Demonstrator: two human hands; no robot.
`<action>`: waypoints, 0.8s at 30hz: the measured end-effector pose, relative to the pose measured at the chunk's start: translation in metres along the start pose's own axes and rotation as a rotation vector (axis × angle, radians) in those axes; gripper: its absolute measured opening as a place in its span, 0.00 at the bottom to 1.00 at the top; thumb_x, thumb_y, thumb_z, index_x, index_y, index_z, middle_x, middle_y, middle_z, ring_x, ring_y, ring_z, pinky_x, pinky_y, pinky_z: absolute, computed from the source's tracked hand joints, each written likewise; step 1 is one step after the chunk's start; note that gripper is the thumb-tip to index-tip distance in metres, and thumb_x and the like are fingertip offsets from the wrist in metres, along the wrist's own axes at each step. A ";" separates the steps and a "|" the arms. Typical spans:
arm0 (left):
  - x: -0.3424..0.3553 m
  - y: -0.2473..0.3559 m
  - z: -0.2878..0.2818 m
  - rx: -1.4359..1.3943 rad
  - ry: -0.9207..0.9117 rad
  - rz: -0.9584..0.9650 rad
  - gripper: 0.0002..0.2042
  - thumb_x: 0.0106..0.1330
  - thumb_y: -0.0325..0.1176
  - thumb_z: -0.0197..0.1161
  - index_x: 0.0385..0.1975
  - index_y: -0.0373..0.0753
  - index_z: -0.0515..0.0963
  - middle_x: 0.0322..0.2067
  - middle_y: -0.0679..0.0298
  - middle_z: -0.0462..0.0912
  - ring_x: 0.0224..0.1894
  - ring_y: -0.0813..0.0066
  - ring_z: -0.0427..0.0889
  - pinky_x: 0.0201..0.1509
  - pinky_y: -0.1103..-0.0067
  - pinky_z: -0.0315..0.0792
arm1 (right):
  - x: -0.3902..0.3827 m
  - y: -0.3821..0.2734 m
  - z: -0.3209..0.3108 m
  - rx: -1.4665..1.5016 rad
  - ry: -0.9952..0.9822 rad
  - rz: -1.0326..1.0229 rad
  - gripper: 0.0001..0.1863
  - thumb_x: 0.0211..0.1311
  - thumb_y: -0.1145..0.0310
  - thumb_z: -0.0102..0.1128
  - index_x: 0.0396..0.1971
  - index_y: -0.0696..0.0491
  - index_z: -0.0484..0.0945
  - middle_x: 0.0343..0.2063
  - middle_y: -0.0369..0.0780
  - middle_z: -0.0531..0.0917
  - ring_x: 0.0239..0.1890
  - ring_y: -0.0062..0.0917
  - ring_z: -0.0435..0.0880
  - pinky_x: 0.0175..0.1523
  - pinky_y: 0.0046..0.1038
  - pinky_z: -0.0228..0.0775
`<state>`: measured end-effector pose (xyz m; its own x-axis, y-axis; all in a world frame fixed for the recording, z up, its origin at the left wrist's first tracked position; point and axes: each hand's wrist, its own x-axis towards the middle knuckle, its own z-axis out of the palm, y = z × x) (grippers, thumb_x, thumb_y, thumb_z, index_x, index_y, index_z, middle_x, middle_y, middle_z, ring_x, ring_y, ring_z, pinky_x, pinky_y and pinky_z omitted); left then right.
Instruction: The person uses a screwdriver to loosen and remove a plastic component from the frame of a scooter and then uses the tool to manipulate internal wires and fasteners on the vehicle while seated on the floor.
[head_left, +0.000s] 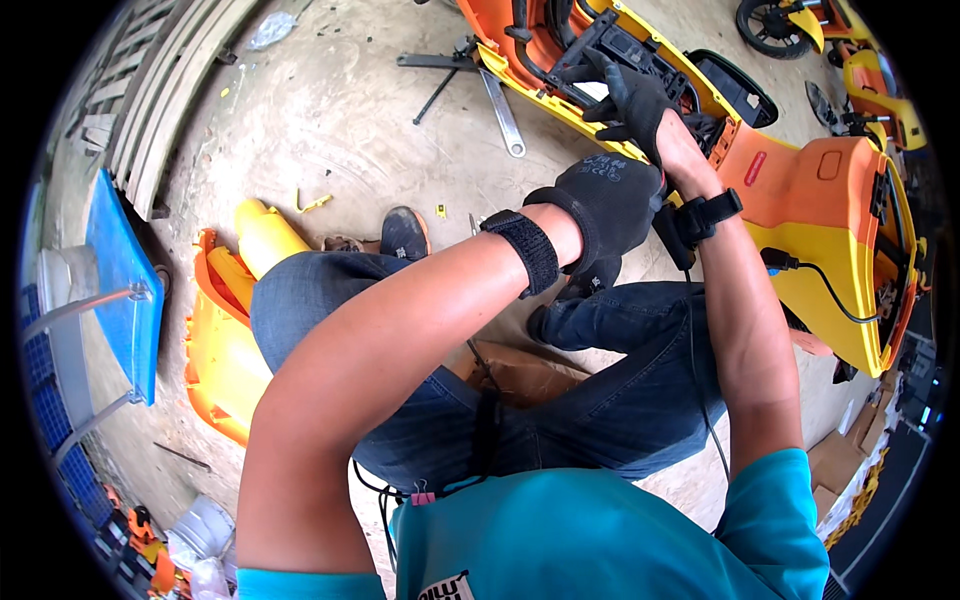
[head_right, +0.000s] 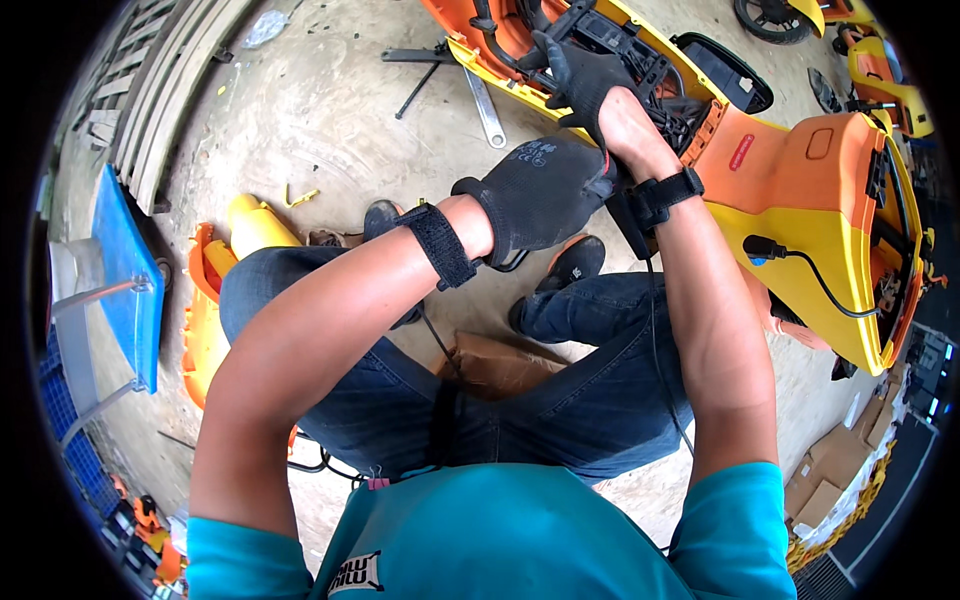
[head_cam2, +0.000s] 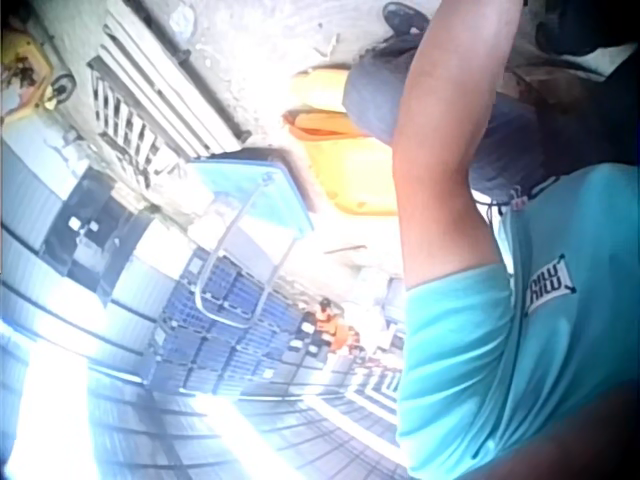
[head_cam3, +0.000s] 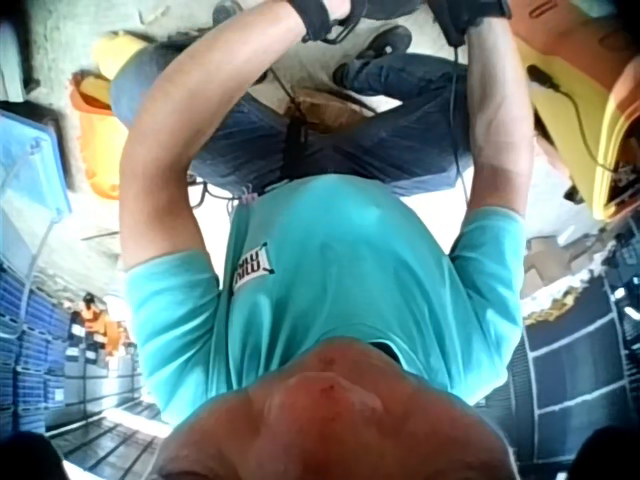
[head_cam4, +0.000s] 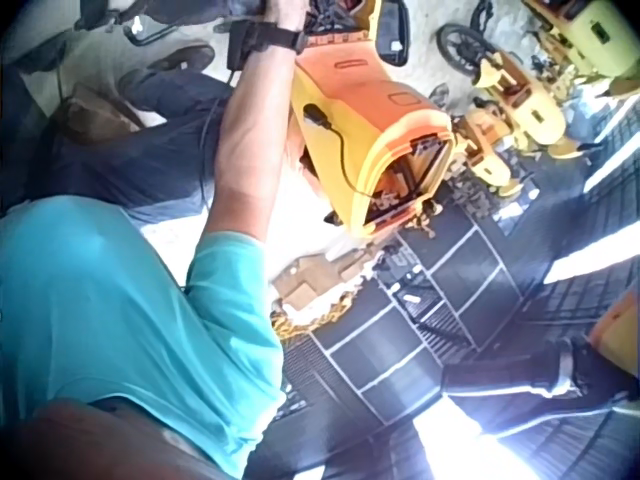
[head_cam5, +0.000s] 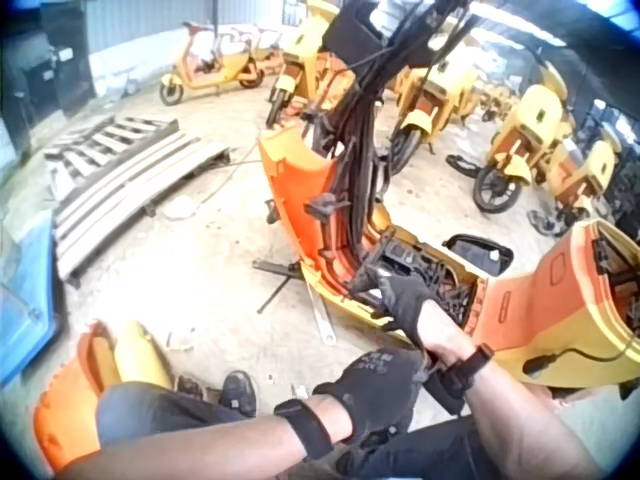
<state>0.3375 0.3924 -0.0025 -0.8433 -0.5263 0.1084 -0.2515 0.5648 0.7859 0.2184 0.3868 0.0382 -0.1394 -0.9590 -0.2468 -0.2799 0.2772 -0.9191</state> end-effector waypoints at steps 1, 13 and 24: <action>0.000 0.003 0.000 0.007 0.029 -0.009 0.08 0.62 0.33 0.55 0.31 0.35 0.78 0.29 0.51 0.81 0.37 0.52 0.81 0.41 0.63 0.74 | 0.001 0.005 -0.003 -0.007 -0.005 -0.011 0.17 0.64 0.66 0.48 0.47 0.60 0.75 0.44 0.52 0.80 0.39 0.41 0.79 0.48 0.32 0.72; 0.004 -0.005 -0.043 0.194 0.213 -0.105 0.12 0.61 0.34 0.61 0.39 0.33 0.77 0.32 0.49 0.80 0.38 0.53 0.81 0.43 0.66 0.76 | 0.006 0.087 -0.008 -0.837 -0.272 -0.603 0.13 0.61 0.67 0.49 0.38 0.57 0.79 0.38 0.48 0.83 0.45 0.44 0.79 0.51 0.37 0.71; 0.003 -0.014 -0.031 0.220 0.003 -0.205 0.12 0.56 0.26 0.58 0.40 0.32 0.78 0.33 0.47 0.82 0.41 0.51 0.82 0.46 0.65 0.76 | -0.006 0.083 0.007 -0.983 -0.420 -0.224 0.15 0.62 0.64 0.48 0.37 0.57 0.80 0.40 0.50 0.83 0.47 0.47 0.78 0.51 0.38 0.69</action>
<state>0.3536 0.3633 0.0061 -0.7630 -0.6453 -0.0374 -0.5138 0.5704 0.6408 0.2027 0.4154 -0.0392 0.2928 -0.8855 -0.3609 -0.9209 -0.1595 -0.3558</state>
